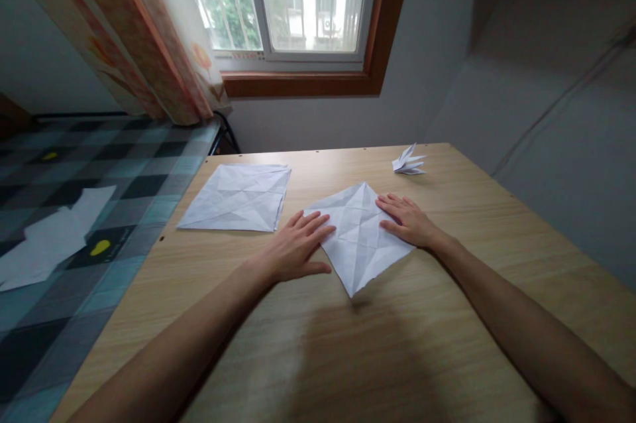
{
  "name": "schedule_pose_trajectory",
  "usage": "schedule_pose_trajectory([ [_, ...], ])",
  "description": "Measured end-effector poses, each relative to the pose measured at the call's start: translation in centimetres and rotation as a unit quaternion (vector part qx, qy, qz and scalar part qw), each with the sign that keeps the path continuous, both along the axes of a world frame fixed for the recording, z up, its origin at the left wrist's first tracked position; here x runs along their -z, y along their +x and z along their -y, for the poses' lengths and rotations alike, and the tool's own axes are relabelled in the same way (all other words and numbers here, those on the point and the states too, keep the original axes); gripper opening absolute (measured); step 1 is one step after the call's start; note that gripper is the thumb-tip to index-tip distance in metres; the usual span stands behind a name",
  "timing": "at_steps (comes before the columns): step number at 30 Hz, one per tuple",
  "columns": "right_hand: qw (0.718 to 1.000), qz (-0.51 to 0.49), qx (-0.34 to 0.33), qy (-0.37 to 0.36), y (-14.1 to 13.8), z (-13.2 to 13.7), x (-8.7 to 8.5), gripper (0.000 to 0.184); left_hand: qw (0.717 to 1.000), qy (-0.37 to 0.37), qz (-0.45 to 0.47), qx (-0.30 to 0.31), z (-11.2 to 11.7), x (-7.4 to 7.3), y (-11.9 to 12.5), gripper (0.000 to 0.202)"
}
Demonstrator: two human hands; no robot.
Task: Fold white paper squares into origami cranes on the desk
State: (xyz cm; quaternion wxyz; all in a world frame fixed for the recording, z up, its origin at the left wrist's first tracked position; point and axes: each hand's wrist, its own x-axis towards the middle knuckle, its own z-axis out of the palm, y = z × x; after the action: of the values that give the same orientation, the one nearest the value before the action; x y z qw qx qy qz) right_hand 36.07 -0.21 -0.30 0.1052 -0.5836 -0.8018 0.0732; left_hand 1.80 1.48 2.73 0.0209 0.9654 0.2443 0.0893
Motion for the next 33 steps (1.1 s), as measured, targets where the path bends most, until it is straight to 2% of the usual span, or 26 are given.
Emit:
schedule_pose_trajectory([
  [4, 0.999, -0.036, -0.01, -0.006, 0.3, -0.1, 0.2, 0.057, 0.989, 0.1, 0.068, 0.083, -0.9, 0.0, 0.4, 0.025],
  [6, 0.997, -0.071, -0.011, 0.0, 0.6, -0.2, 0.5, 0.058, 0.982, 0.113, 0.104, 0.11, -0.7, 0.0, 1.0, 0.015],
  [8, 0.991, -0.134, -0.005, 0.011, 0.8, -0.4, 0.9, 0.06, 0.98, 0.09, 0.15, 0.09, -0.2, -0.2, 1.6, 0.014],
  [10, 0.97, -0.239, 0.02, 0.023, 1.0, -0.5, 1.3, 0.064, 0.975, 0.037, 0.216, 0.021, 0.2, -1.0, 2.0, 0.016],
  [12, 0.937, -0.344, 0.053, 0.025, 1.1, -0.6, 1.6, 0.066, 0.953, -0.027, 0.294, -0.07, -0.1, -2.4, 1.9, 0.018],
  [14, 0.915, -0.397, 0.075, 0.022, 1.1, -0.5, 1.9, 0.065, 0.902, -0.07, 0.379, -0.192, -1.4, -4.1, 1.0, 0.02],
  [16, 0.913, -0.398, 0.082, 0.025, 1.0, -0.5, 2.0, 0.06, 0.842, -0.094, 0.437, -0.303, -3.6, -5.7, -0.7, 0.022],
  [18, 0.917, -0.387, 0.089, 0.036, 0.9, -0.4, 2.1, 0.057, 0.803, -0.066, 0.425, -0.412, -6.0, -6.7, -3.3, 0.022],
  [19, 0.921, -0.377, 0.092, 0.041, 0.9, -0.4, 2.1, 0.056, 0.785, -0.048, 0.395, -0.474, -7.1, -7.0, -4.7, 0.023],
  [20, 0.926, -0.363, 0.094, 0.045, 0.9, -0.4, 2.0, 0.056, 0.78, -0.053, 0.34, -0.523, -8.0, -7.1, -6.2, 0.024],
  [23, 0.944, -0.31, 0.094, 0.06, 0.8, -0.3, 1.4, 0.056, 0.77, -0.071, 0.277, -0.57, -9.5, -6.8, -10.4, 0.021],
  [26, 0.957, -0.266, 0.093, 0.072, 0.6, -0.2, 0.8, 0.054, 0.763, -0.065, 0.219, -0.604, -9.6, -6.1, -13.0, 0.024],
  [28, 0.96, -0.252, 0.094, 0.076, 0.4, -0.1, 0.4, 0.052, 0.76, -0.045, 0.179, -0.624, -9.3, -5.6, -13.6, 0.04],
  [29, 0.961, -0.249, 0.096, 0.078, 0.3, -0.1, 0.3, 0.051, 0.756, -0.005, 0.147, -0.638, -9.1, -5.3, -13.5, 0.051],
  [31, 0.96, -0.247, 0.099, 0.082, 0.1, -0.1, 0.2, 0.049, 0.782, 0.08, 0.09, -0.611, -8.9, -4.8, -12.6, 0.064],
  [33, 0.961, -0.242, 0.098, 0.087, 0.0, -0.3, 0.3, 0.048, 0.846, 0.102, 0.048, -0.521, -8.8, -4.2, -10.9, 0.064],
])
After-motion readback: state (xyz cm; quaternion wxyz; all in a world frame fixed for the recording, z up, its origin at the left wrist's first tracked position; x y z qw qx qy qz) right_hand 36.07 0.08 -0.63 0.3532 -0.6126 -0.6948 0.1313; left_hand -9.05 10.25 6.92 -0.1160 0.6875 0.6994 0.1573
